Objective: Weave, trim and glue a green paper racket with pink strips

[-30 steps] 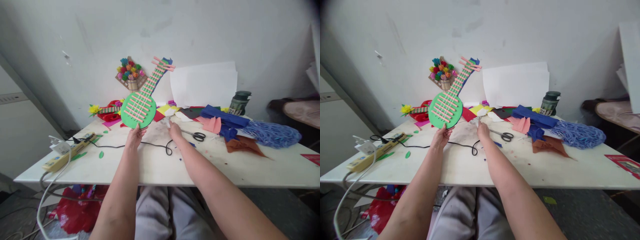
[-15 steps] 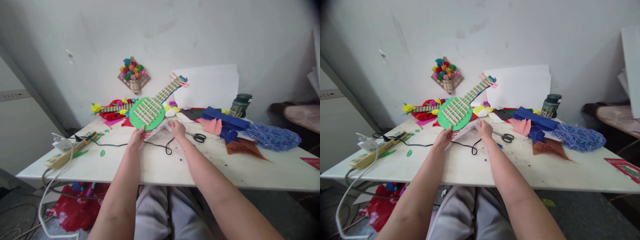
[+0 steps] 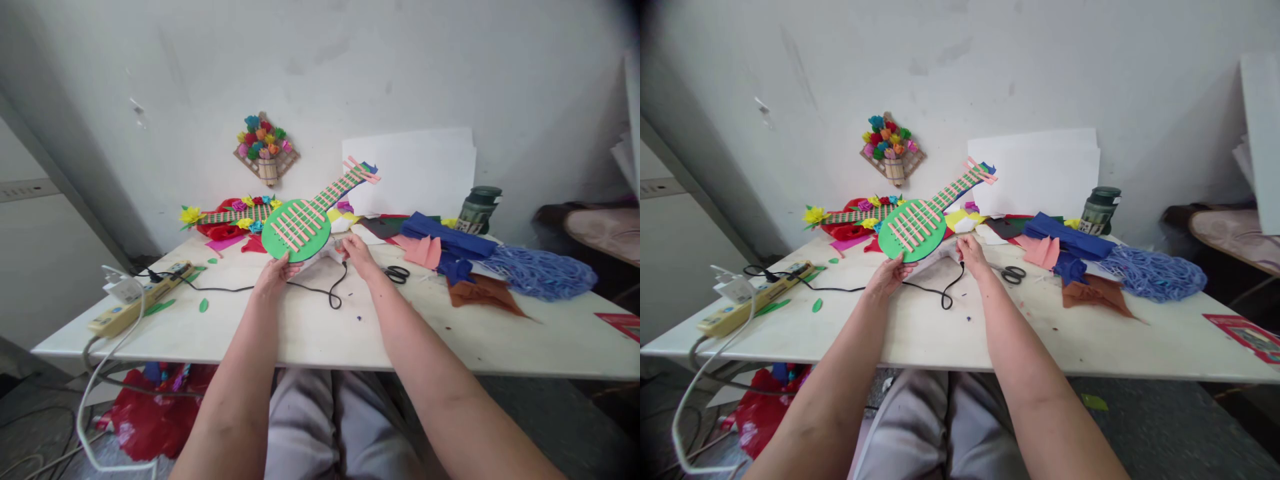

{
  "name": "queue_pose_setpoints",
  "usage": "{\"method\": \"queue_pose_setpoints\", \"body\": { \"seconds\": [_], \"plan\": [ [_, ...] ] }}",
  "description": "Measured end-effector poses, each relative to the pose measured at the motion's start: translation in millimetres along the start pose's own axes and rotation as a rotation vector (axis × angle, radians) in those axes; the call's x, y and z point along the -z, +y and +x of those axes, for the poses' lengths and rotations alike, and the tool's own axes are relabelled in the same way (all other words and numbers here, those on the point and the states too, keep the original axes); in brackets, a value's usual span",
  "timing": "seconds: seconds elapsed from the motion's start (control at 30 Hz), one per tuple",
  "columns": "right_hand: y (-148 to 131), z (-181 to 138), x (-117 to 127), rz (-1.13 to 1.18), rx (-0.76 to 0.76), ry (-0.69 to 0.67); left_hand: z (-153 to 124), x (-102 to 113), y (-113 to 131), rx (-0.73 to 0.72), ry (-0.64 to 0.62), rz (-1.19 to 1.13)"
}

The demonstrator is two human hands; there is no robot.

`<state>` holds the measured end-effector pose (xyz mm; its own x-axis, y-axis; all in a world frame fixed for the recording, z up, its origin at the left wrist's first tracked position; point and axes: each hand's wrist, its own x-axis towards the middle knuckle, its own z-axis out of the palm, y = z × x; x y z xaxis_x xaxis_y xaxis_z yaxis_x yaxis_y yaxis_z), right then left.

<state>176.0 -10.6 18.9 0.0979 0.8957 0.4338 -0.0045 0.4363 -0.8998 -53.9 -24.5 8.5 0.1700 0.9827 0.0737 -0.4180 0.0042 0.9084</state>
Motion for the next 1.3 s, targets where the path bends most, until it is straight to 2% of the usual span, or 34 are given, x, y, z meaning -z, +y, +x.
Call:
{"method": "queue_pose_setpoints", "body": {
  "seconds": [0.13, 0.23, 0.33, 0.53, 0.67, 0.8, 1.0, 1.1, 1.2, 1.3],
  "plan": [
    [-2.5, -2.9, -1.4, 0.036, -0.079, 0.012, 0.4, 0.3, 0.3, 0.011, 0.006, -0.004],
    [-4.3, -3.4, -0.2, -0.02, -0.067, 0.046, 0.2, 0.4, 0.8, 0.017, 0.003, 0.004],
    [-7.9, -3.4, 2.7, 0.025, -0.051, -0.017, 0.0, 0.8, 1.0, 0.019, -0.01, 0.014],
    [-13.1, -2.1, 7.6, 0.139, -0.226, -0.105, 0.7, 1.7, -0.8, 0.032, -0.07, 0.059],
    [-12.1, -0.6, 8.8, 0.18, -0.178, -0.115, 0.0, 0.3, -0.2, 0.075, -0.096, 0.091],
    [-9.8, -1.0, 11.7, 0.229, -0.154, -0.189, -1.1, -0.8, 1.4, 0.126, -0.134, 0.11],
    [-13.7, -5.0, 16.9, 0.232, -0.211, -0.309, -0.2, 0.4, 0.4, 0.133, -0.174, 0.14],
    [-17.1, -7.0, 16.4, 0.223, -0.212, -0.33, -1.1, -1.9, 2.0, 0.096, -0.143, 0.137],
    [-16.7, -7.6, 12.2, 0.212, -0.198, -0.299, -2.8, -6.8, 6.0, 0.061, -0.029, 0.105],
    [-13.7, -7.6, 4.2, 0.234, -0.192, -0.24, -3.5, -12.1, 7.9, 0.109, 0.021, 0.123]
  ]
}}
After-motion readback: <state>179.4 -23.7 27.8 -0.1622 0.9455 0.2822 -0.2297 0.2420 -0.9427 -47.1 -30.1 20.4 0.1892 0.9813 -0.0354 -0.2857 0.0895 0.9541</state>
